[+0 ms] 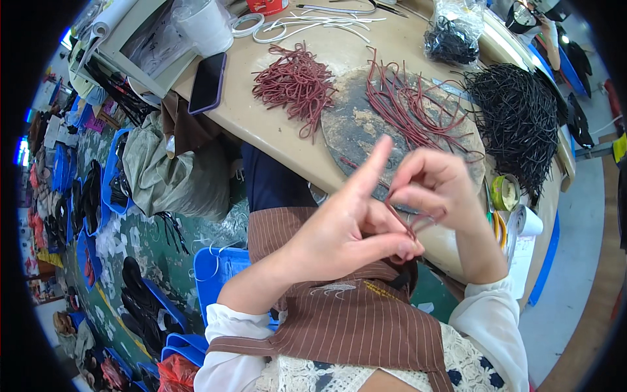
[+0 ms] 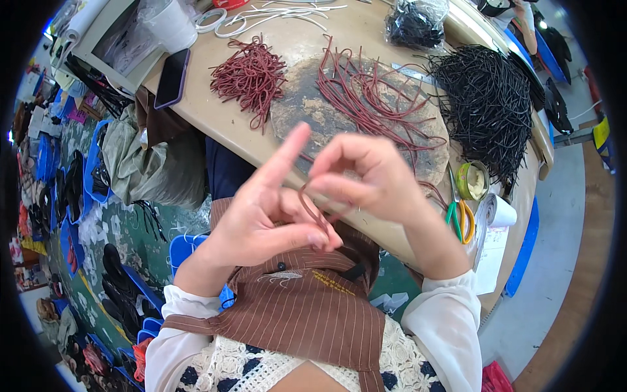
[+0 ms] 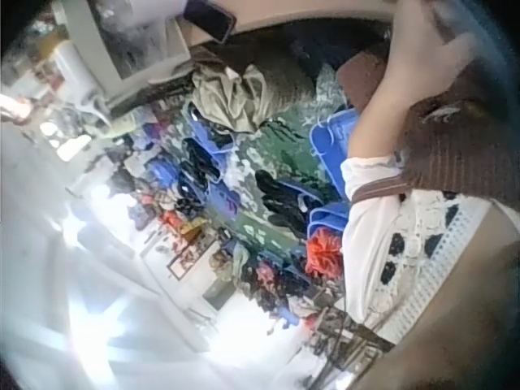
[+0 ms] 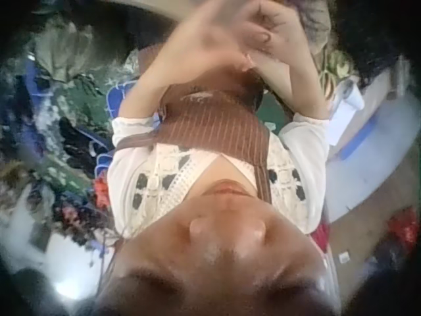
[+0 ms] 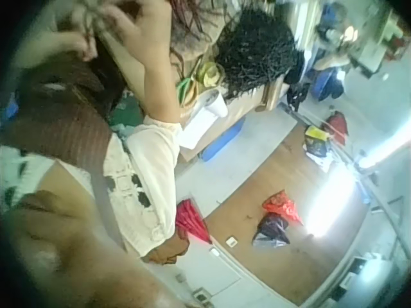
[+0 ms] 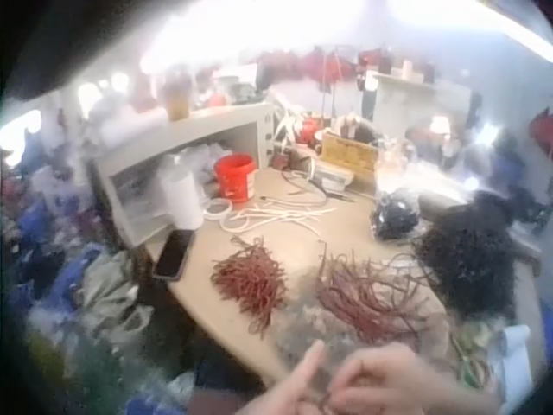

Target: The person sits at a workbench and repeatedly ties knots in short red cords by hand. They pick up individual cords, form loops, and pull them tight to create a knotted shape, then place the finished items into a pile on the table.

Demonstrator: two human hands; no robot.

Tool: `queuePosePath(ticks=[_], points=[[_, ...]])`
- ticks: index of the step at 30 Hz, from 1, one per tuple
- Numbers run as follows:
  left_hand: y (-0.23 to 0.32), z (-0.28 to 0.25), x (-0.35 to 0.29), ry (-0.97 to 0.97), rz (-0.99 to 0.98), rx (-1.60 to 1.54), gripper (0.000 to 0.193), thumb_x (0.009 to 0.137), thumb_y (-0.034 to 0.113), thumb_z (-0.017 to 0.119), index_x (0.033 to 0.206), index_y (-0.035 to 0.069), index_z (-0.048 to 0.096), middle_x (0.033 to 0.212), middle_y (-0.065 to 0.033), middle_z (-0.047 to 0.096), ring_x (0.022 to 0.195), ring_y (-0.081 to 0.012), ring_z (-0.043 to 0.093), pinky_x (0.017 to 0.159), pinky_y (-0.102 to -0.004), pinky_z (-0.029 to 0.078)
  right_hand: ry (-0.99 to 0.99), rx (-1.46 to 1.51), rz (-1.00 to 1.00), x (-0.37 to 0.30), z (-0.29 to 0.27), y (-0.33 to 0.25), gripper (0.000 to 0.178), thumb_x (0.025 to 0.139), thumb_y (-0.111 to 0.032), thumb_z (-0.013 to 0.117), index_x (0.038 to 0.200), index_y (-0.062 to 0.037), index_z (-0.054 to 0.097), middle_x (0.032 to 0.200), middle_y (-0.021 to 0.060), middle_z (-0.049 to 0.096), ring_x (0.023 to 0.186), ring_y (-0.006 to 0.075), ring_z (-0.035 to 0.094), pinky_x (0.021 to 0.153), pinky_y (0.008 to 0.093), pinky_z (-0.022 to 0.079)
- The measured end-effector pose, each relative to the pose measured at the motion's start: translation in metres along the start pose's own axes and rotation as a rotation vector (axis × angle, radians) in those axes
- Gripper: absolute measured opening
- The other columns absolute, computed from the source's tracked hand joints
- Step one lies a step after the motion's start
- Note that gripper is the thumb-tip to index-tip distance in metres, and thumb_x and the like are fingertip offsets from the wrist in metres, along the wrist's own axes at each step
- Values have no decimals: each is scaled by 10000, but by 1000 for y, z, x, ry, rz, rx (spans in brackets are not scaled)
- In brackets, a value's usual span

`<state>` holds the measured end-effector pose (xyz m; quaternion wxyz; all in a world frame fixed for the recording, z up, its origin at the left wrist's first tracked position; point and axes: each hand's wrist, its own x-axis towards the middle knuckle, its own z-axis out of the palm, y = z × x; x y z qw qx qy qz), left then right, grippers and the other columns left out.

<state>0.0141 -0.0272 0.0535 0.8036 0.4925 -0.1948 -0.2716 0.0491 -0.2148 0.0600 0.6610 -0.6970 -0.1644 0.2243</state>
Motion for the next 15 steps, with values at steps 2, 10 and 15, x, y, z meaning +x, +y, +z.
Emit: queuePosePath(ticks=[2,10,15], points=[[2,-4,-5,183,79,-12,864,778,-75,554,1370,54,-61,723,-119,603,714,-184,623,678,-274,492,1,157,-84,-9,12,9,83,773,-1,615,820,4,547,764,32,586,700,56,550,599,177,440],[-5,-10,-2,303,23,89,380,802,-38,560,1168,-33,457,823,-76,617,784,-104,590,726,-235,484,-88,202,-104,-20,14,-14,206,715,12,660,909,46,601,831,115,622,741,141,606,665,246,487],[-16,-10,-1,433,59,177,187,814,-25,553,997,-53,578,909,-90,624,813,-107,592,721,-226,490,42,-121,-109,-8,19,2,134,720,-9,660,841,17,609,753,51,629,701,80,590,618,203,461]])
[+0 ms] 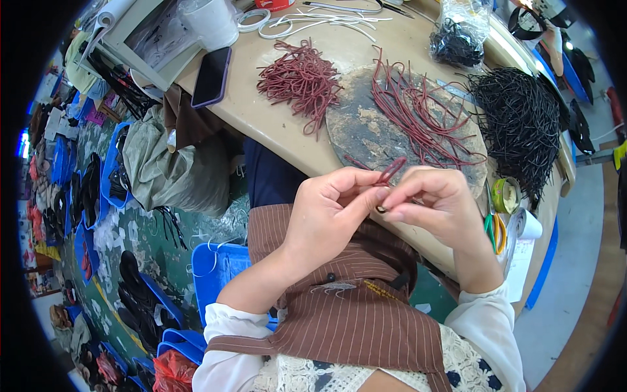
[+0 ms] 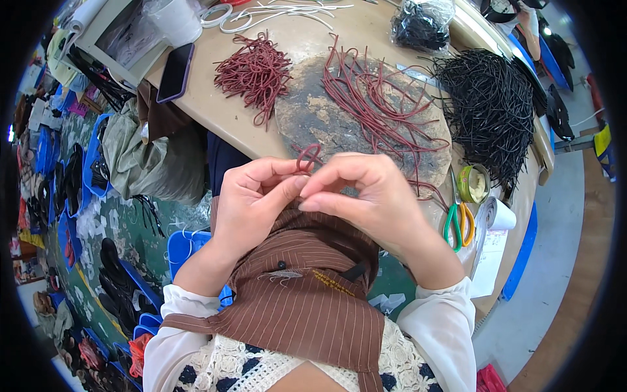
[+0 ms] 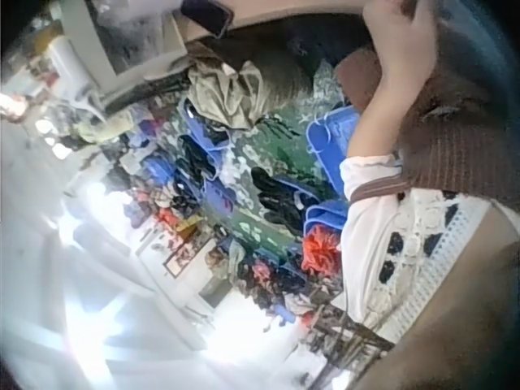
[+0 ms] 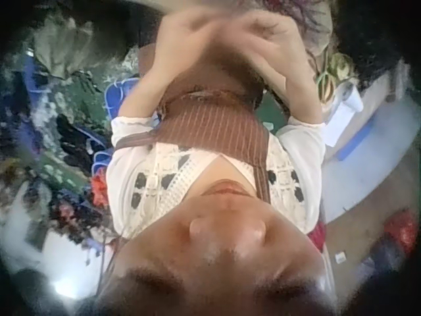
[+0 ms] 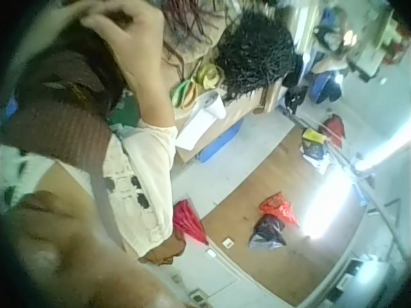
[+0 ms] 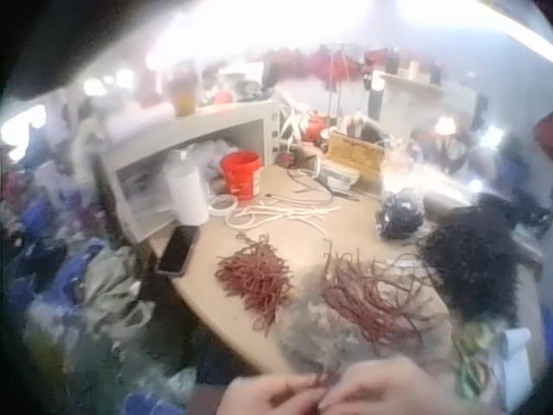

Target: The person sits at a workbench and repeatedly ties knots in short red cords by hand. They pick up individual cords, form loops, and pull them tight to create a knotted shape, then place the finished items into a pile on the table.

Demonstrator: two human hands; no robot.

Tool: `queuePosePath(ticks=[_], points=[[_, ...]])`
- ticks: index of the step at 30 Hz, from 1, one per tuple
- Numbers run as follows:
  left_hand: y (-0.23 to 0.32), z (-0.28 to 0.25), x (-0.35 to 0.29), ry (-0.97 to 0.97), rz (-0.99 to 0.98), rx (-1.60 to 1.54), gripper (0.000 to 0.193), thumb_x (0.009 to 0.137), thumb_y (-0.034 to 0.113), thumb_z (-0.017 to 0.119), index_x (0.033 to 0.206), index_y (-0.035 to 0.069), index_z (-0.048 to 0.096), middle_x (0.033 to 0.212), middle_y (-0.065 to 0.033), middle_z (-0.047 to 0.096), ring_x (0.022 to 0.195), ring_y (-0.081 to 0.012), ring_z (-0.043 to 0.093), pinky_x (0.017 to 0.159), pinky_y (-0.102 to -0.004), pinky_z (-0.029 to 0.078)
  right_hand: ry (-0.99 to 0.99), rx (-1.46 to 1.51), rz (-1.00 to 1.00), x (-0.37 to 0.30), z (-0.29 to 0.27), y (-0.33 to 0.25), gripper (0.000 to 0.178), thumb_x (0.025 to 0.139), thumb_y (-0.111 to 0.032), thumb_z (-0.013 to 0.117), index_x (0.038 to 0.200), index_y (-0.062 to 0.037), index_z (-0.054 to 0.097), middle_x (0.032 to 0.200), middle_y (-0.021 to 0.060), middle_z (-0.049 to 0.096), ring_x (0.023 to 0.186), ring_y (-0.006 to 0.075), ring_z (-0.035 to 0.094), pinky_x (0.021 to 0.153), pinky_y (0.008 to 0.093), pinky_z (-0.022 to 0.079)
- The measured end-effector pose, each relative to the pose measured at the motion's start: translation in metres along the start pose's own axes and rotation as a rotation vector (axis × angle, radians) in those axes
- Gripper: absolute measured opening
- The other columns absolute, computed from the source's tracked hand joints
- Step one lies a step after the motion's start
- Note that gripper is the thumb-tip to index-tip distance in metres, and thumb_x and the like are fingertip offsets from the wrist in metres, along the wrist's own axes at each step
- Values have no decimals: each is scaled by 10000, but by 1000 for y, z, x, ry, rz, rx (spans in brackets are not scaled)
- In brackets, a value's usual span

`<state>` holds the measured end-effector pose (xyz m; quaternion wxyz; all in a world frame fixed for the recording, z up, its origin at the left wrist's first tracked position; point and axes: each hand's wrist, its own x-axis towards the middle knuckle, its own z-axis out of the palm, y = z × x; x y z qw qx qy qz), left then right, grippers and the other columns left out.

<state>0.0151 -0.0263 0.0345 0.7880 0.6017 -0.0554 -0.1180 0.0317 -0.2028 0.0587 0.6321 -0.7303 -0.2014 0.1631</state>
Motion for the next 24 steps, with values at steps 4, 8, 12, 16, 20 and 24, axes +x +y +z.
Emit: queuePosePath(ticks=[4,8,12,16,20,24], points=[[-9,-8,2,36,-102,-105,197,847,66,543,1005,-43,585,884,-77,625,783,-92,590,694,-223,493,171,72,86,6,20,6,108,764,-65,637,730,-8,552,649,-7,575,593,36,528,550,186,424],[-9,-13,1,-7,-255,-357,233,878,153,520,1002,-31,590,866,-58,624,762,-82,589,687,-215,491,127,-135,159,8,17,4,132,762,-89,634,726,-6,538,632,16,566,557,40,510,500,199,405],[-12,-10,4,-38,-254,-391,240,886,169,507,998,-26,590,875,-61,620,775,-94,593,719,-217,491,104,-327,148,11,13,-3,147,736,-92,641,721,0,527,612,54,551,521,86,515,474,221,402],[-21,-10,5,-55,-290,-423,239,884,163,505,1017,-22,578,929,-103,615,836,-151,603,771,-277,495,127,-444,79,11,13,-3,143,716,-65,634,697,6,511,605,73,544,501,141,528,470,247,415],[-17,-11,2,-52,-357,-506,269,894,182,482,1029,-37,561,960,-128,610,870,-181,607,799,-311,493,101,-519,-63,12,9,-2,204,695,-95,686,728,-11,503,600,62,533,498,131,510,458,244,404],[-10,-10,2,-163,-358,-532,320,910,222,444,1034,-55,546,971,-130,607,872,-194,607,812,-321,487,108,-605,-113,15,8,-13,267,666,-122,728,776,-36,500,638,62,542,525,128,528,452,238,405]])
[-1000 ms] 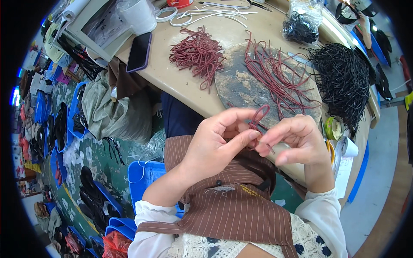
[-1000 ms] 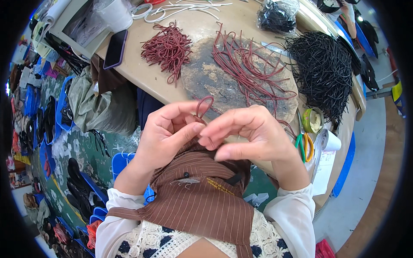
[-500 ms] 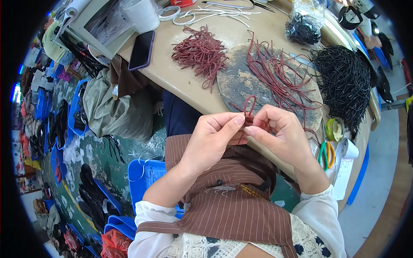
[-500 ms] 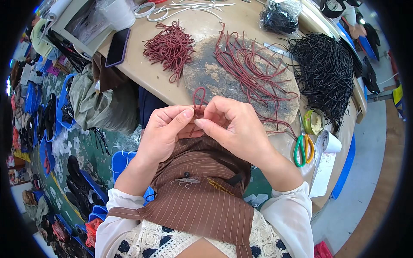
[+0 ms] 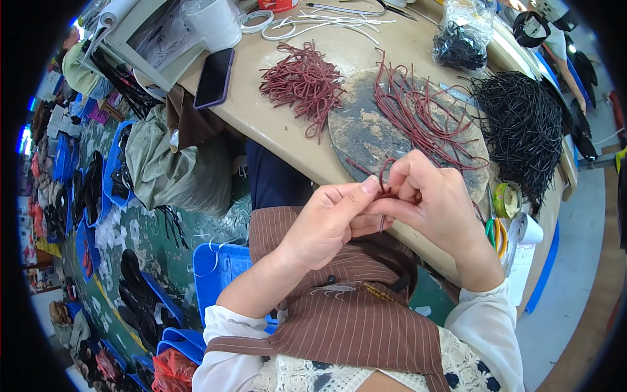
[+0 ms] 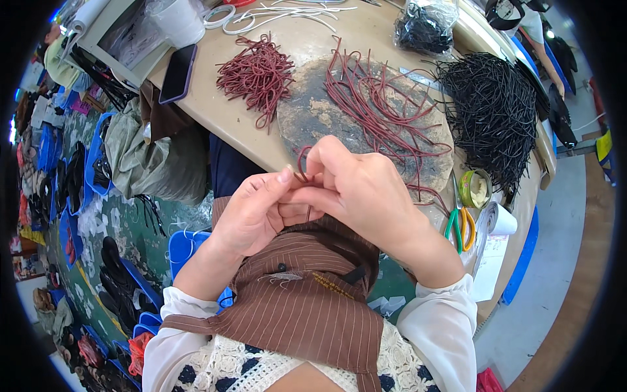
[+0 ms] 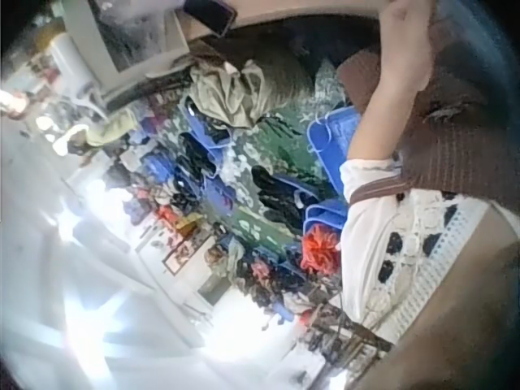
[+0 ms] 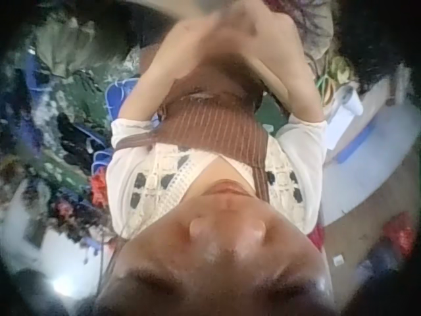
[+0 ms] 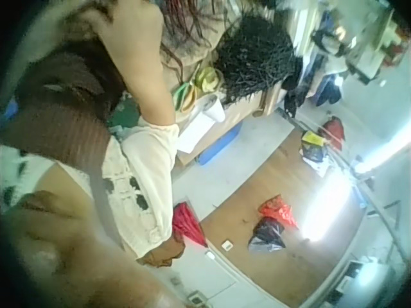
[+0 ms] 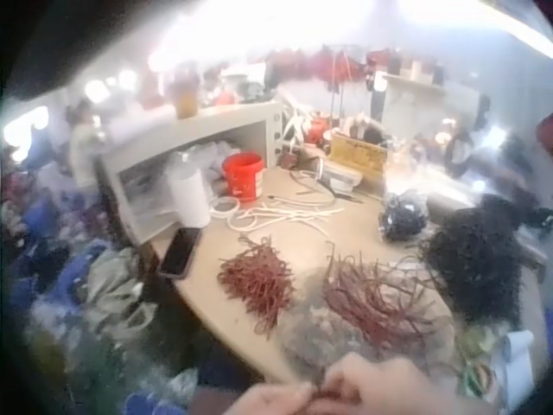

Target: The person sits at a workbench and repeatedly ties knots in short red cords by hand. They pick up individual cords, form loops, and pull them tight to create a knotted shape, then place the finished items into a pile on the table.

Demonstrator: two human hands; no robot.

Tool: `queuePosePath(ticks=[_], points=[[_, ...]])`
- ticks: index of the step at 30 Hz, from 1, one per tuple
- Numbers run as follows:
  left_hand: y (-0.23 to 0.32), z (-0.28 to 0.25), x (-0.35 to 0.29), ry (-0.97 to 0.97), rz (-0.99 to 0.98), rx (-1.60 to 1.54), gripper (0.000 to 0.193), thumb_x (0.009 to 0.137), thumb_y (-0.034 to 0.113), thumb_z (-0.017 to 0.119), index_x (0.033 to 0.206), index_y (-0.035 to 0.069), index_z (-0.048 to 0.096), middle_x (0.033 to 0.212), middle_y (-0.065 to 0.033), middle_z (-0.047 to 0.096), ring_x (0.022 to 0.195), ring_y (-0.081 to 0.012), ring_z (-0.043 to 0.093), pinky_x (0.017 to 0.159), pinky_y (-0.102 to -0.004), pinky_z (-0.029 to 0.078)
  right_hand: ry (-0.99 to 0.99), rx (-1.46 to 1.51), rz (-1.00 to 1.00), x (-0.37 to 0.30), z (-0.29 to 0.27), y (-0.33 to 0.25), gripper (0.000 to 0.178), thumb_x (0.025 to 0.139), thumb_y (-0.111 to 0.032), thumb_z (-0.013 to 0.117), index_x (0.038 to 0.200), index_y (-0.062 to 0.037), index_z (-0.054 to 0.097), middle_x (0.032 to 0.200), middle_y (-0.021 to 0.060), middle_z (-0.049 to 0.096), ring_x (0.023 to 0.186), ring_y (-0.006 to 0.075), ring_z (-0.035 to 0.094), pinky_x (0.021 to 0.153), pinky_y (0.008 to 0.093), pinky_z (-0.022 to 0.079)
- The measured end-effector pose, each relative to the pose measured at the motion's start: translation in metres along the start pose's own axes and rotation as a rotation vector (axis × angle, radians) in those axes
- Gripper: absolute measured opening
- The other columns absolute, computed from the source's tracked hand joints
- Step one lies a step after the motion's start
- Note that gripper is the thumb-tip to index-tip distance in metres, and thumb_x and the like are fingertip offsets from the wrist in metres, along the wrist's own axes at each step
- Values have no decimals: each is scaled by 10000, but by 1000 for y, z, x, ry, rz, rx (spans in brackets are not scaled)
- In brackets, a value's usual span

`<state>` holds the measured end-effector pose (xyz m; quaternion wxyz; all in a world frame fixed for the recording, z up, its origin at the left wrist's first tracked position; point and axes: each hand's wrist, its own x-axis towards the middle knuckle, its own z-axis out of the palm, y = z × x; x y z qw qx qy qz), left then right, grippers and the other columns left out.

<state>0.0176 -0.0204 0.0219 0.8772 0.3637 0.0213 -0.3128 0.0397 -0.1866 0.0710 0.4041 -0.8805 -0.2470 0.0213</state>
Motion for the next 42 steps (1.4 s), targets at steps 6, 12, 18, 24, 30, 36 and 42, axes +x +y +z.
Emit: queuePosePath(ticks=[6,12,18,24,30,36,42], points=[[8,7,4,35,64,-9,310,909,227,454,1024,-39,564,947,-102,607,829,-150,585,776,-283,464,191,126,-99,-5,10,13,284,650,-72,731,850,-34,534,710,56,574,560,108,557,486,224,434],[11,5,10,162,195,191,241,889,156,500,1007,-32,593,878,-53,621,779,-85,567,708,-202,453,259,478,182,-12,21,16,187,727,-30,664,875,-4,551,725,17,577,607,40,537,535,184,439],[8,0,15,254,457,551,206,869,94,513,978,-61,595,818,-87,639,759,-108,596,700,-223,472,-25,646,427,-11,5,11,134,815,-65,563,909,29,546,793,12,586,654,33,538,569,176,438],[8,-3,16,256,552,586,193,873,95,506,946,-62,591,805,-94,635,752,-122,607,695,-231,479,-28,763,366,-13,9,12,142,842,-46,492,929,39,565,811,16,585,696,20,519,594,181,432],[2,-7,15,273,676,521,194,876,96,504,938,-70,582,807,-98,628,789,-139,605,725,-252,482,53,262,83,-16,11,15,155,792,5,521,927,14,595,742,51,574,629,77,541,566,217,428],[32,-27,2,-163,193,319,358,909,236,446,1013,-88,556,926,-169,621,876,-210,612,789,-304,477,-56,82,-213,8,-29,9,120,685,-3,647,805,-9,641,678,73,586,596,171,580,532,252,438],[58,1,12,-286,-247,439,282,840,163,555,978,-80,583,864,-192,628,761,-191,623,698,-251,496,-257,-16,-354,25,-46,0,140,619,-15,695,752,-10,653,675,66,600,612,172,590,546,243,448]])
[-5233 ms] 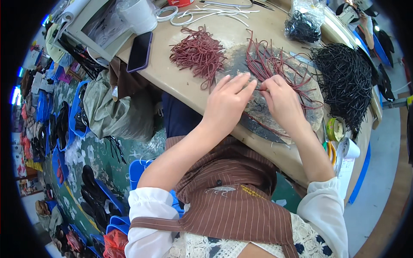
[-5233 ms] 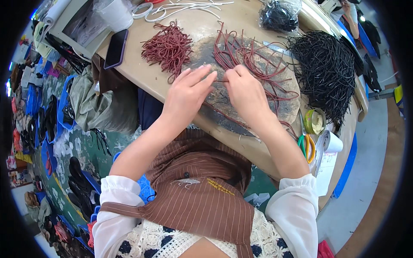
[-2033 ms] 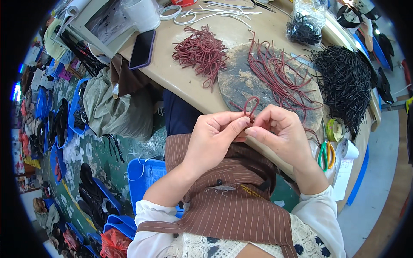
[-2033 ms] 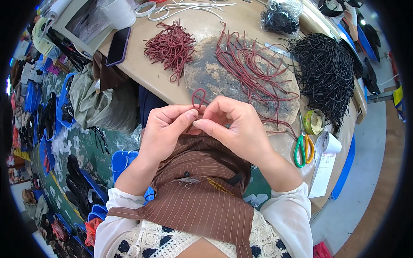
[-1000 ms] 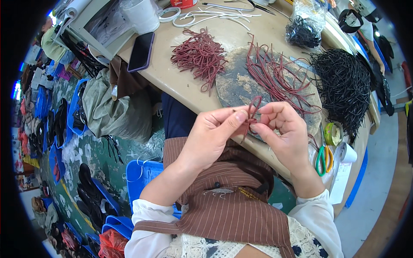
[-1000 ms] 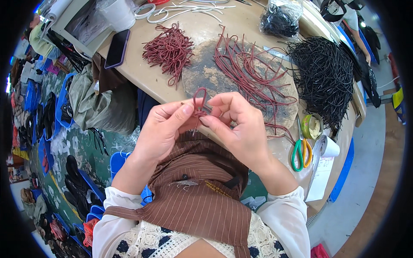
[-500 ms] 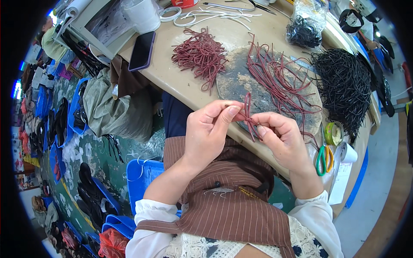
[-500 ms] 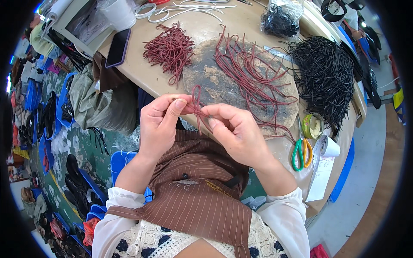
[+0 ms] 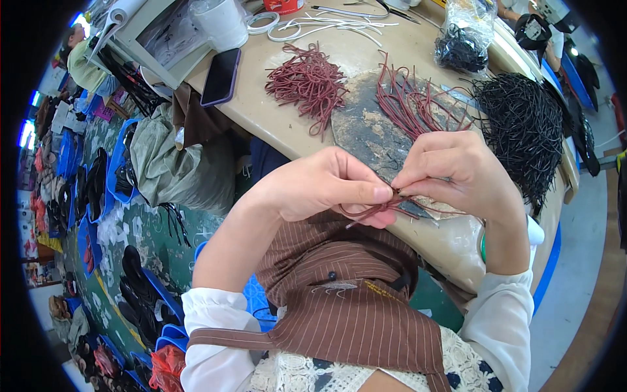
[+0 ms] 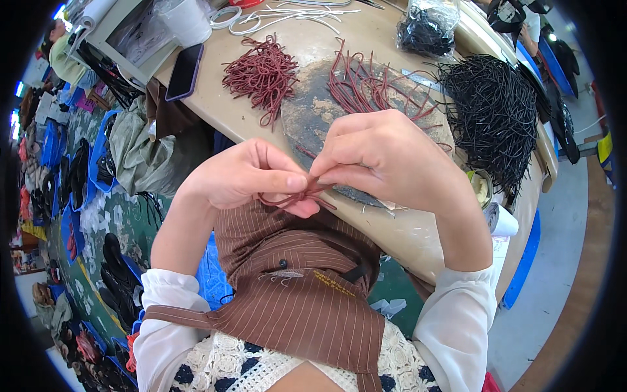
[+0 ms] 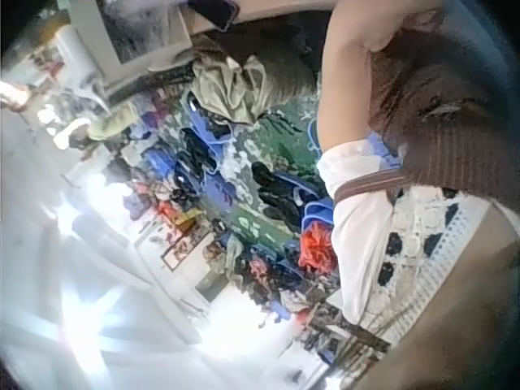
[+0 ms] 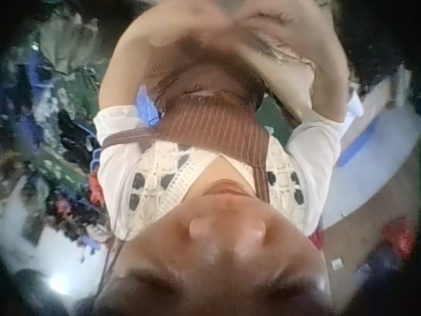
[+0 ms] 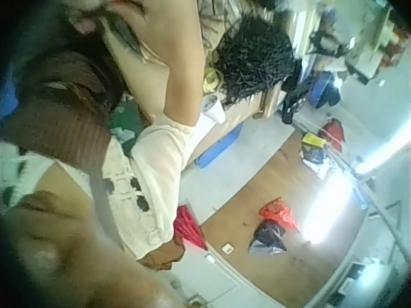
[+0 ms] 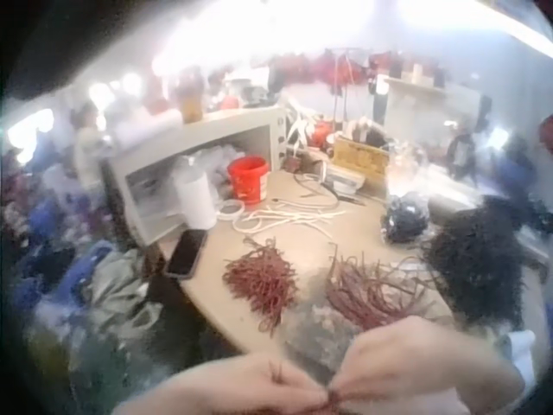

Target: The person sits at a workbench and repeatedly ties knots in short red cords by hand. They pick up individual cords, form loops, and pull them tight to create a knotted shape, then place the finished items into a pile on the table.

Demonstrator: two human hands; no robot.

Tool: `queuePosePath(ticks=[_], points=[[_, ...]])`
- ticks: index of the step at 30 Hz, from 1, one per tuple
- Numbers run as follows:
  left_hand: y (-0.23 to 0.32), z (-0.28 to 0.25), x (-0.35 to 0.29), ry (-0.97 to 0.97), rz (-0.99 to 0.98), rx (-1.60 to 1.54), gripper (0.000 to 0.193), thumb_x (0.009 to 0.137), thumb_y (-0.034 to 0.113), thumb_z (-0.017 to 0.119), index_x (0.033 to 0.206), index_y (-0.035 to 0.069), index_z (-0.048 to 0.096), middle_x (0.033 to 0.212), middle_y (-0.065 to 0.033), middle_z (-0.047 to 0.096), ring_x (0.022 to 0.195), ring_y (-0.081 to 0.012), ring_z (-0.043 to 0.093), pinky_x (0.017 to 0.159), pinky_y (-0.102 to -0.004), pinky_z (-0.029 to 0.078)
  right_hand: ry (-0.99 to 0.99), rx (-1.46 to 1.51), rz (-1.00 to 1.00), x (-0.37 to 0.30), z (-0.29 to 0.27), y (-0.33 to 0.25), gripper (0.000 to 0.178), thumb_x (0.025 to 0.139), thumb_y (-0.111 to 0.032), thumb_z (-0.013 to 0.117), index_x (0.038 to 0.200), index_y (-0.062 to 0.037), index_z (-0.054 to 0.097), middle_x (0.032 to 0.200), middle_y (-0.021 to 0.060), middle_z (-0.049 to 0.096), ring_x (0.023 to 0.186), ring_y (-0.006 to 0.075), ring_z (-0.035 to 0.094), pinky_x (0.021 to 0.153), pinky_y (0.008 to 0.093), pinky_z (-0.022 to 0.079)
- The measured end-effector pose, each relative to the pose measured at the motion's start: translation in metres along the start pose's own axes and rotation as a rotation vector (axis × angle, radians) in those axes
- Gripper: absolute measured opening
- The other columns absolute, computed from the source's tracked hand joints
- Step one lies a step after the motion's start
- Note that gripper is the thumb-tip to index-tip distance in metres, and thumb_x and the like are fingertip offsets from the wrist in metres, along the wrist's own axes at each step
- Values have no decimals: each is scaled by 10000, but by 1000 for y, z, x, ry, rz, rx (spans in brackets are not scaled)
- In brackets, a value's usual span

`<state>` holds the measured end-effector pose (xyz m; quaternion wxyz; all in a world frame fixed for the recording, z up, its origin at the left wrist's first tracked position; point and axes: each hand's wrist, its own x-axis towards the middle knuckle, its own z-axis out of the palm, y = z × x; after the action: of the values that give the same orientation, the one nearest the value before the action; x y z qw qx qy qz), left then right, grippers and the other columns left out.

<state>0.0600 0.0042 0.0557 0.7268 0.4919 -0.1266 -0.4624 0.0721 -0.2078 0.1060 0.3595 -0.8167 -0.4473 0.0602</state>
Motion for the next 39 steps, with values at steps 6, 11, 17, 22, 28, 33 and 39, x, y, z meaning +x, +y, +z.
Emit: queuePosePath(ticks=[6,11,17,22,28,33,39], points=[[4,9,8,38,-26,-119,204,804,84,598,946,-62,605,827,-152,638,645,-136,594,615,-239,494,249,273,138,-11,8,6,172,720,-43,646,877,18,612,786,78,614,712,155,603,637,262,479],[3,18,12,195,63,-188,190,826,108,577,930,-47,613,815,-132,636,638,-129,585,591,-249,488,659,913,167,-41,62,13,232,824,-12,537,1043,59,516,949,107,580,878,154,574,769,276,478],[-3,17,18,165,146,-111,195,832,124,569,910,-48,617,734,-94,619,619,-127,575,593,-259,487,836,698,228,-35,76,-3,65,825,22,526,882,49,538,961,127,575,870,143,568,782,273,460],[1,19,14,116,90,-170,187,819,106,583,904,-58,616,777,-135,633,602,-136,565,584,-267,483,767,987,291,-40,71,-4,65,848,-17,509,872,37,535,924,127,595,853,155,583,764,291,483],[4,19,10,97,19,-228,176,807,82,595,912,-59,606,832,-181,634,631,-171,597,636,-306,517,675,1297,321,-42,63,-6,82,853,-40,501,875,30,536,929,155,603,863,212,609,791,349,497],[3,15,11,68,-20,-239,190,814,86,587,931,-63,594,839,-187,632,692,-211,626,670,-326,529,623,1495,321,-45,67,2,81,857,-58,497,874,8,540,933,165,607,849,229,617,776,355,508],[4,12,11,71,-70,-247,193,818,86,581,934,-68,589,850,-193,630,717,-227,632,682,-331,534,604,1504,353,-47,69,6,74,861,-69,497,870,-8,539,933,159,608,857,225,616,769,352,511]])
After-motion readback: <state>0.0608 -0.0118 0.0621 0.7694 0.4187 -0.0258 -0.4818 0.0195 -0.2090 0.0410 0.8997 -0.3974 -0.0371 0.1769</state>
